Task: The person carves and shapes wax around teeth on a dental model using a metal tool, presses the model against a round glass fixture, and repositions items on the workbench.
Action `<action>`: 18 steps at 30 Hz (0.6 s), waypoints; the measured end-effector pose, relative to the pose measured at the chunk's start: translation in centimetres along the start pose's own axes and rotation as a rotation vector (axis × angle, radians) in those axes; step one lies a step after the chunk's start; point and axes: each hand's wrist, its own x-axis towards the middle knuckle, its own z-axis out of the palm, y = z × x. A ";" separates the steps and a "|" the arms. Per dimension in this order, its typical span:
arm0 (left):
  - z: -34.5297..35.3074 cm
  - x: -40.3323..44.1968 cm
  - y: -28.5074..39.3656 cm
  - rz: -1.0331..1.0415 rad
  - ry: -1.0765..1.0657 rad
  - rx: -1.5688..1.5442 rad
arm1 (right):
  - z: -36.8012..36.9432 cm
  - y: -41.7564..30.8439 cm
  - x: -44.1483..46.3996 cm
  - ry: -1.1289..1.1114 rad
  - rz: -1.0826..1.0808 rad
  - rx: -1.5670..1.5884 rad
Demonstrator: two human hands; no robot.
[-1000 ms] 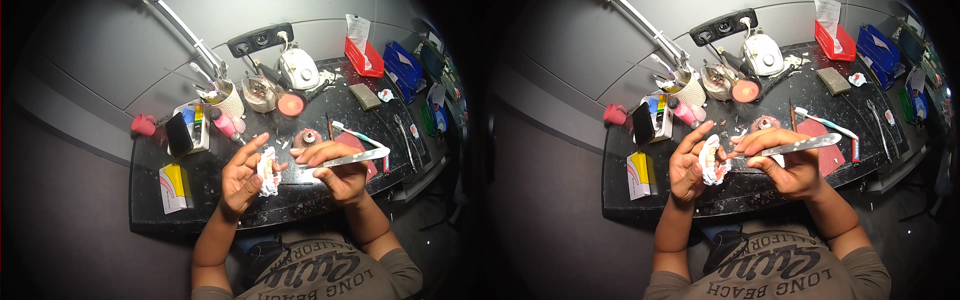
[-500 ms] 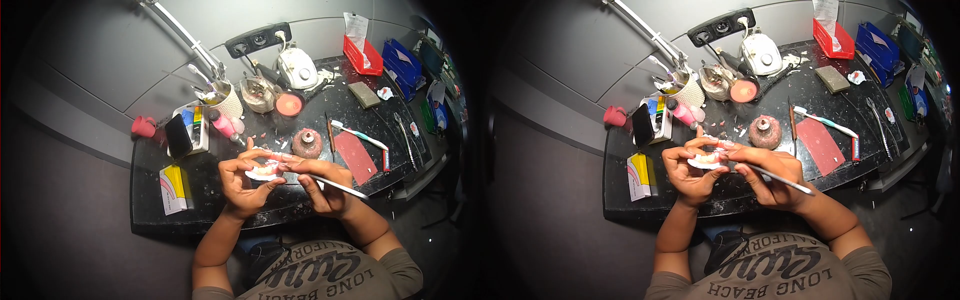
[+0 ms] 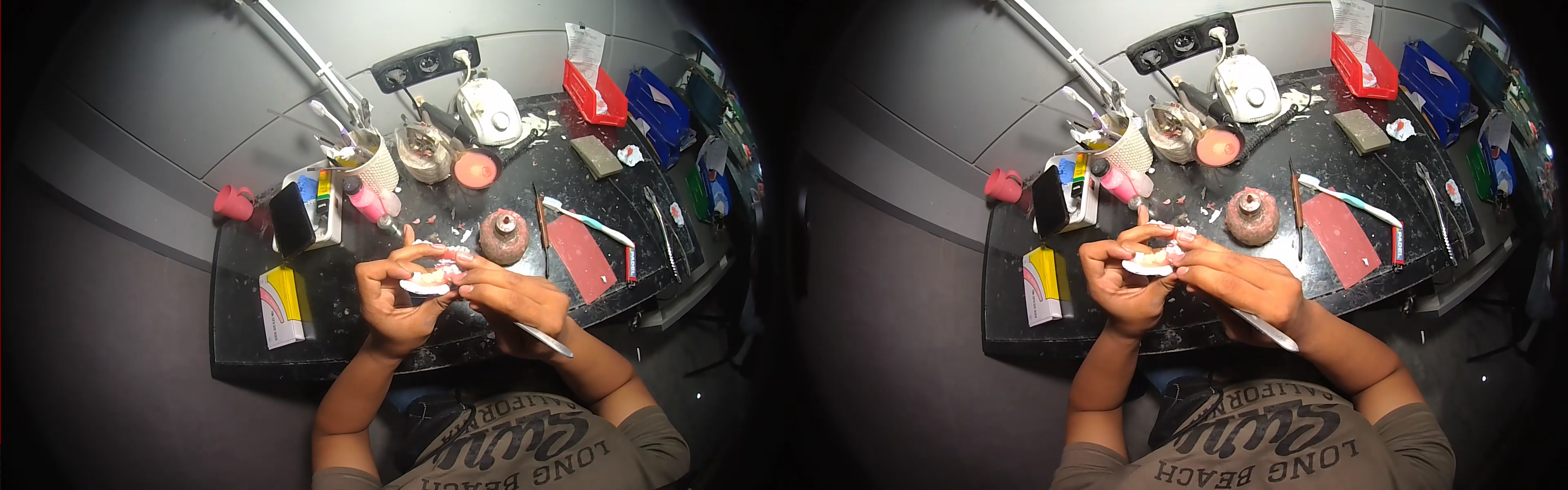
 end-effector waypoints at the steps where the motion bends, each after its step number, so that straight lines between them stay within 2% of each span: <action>1: 0.0 0.0 0.0 0.005 -0.008 0.001 | 0.0 0.0 0.0 0.000 -0.001 0.000; 7: 0.1 -0.2 -0.4 0.043 0.019 0.058 | -0.1 0.0 0.1 0.023 0.028 0.027; 18: 0.0 -0.2 -0.4 0.113 -0.004 0.211 | -0.2 0.2 -0.2 -0.046 -0.070 -0.119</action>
